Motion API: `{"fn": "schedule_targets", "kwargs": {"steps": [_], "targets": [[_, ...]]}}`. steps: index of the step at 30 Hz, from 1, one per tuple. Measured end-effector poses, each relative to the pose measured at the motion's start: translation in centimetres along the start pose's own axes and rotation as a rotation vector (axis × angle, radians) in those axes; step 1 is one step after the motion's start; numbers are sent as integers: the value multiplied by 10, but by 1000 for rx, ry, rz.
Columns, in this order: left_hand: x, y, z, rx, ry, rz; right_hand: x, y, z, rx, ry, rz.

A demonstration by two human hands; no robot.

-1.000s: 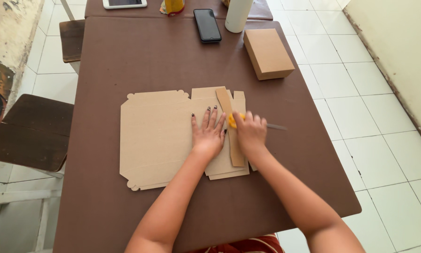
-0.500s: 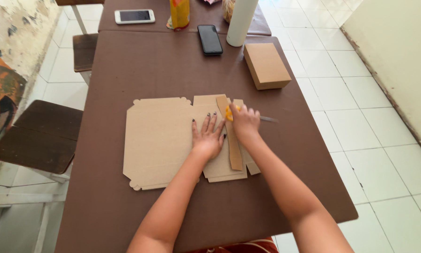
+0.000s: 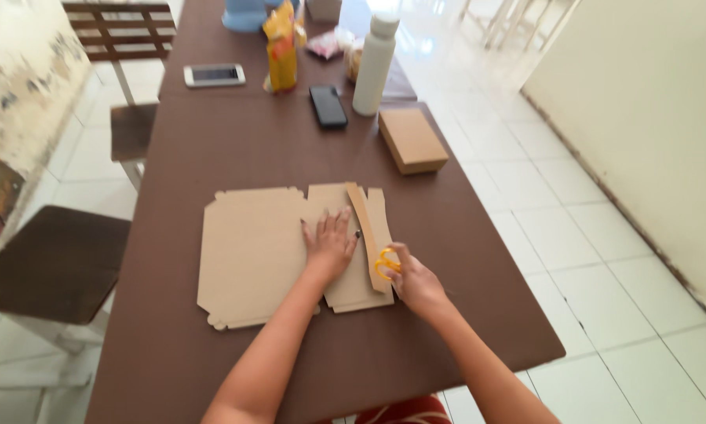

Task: The person folds a flat cardboard piece into a small box, then uses yellow-handled scissors to cut multiple flat cardboard pieces along pre-scored lines. The person folds the cut pieces into box shapes and stacks them on the table.

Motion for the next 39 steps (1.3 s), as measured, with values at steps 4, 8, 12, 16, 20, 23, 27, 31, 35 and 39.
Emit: {"fn": "schedule_targets", "kwargs": {"steps": [4, 8, 12, 16, 20, 23, 27, 31, 35, 39], "targets": [[16, -18, 8, -94, 1, 141, 8, 24, -26, 207, 166, -220], [49, -18, 29, -85, -92, 303, 53, 22, -54, 278, 23, -101], [64, 4, 42, -191, -83, 758, 97, 6, -71, 142, -187, -282], [82, 15, 54, -307, -214, 937, 99, -7, -77, -14, -178, -607], [60, 20, 27, -7, -330, 385, 81, 17, -86, 11, -115, -406], [-5, 21, -12, 87, -168, 543, 64, 45, -88, 5, -181, -67], [-99, -30, -47, -283, 321, 746, 25, 59, -80, -67, -197, 338], [-114, -28, -46, -561, 251, 1636, -35, 53, -90, -84, -11, 545], [-114, -16, -39, -633, 230, 1886, -87, 26, -109, -114, 42, 520], [-109, -16, -35, -696, 280, 1881, -129, -28, -103, -198, 99, 421]]}}
Point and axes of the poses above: each hand's wrist, its own z-axis away from the middle knuckle, its own y-axis out of the back of the hand, x = y × z, the point moved 10 cm from there along -z, towards the middle knuckle, and after that the axes turned 11 degrees about y, right-handed, at the moved point
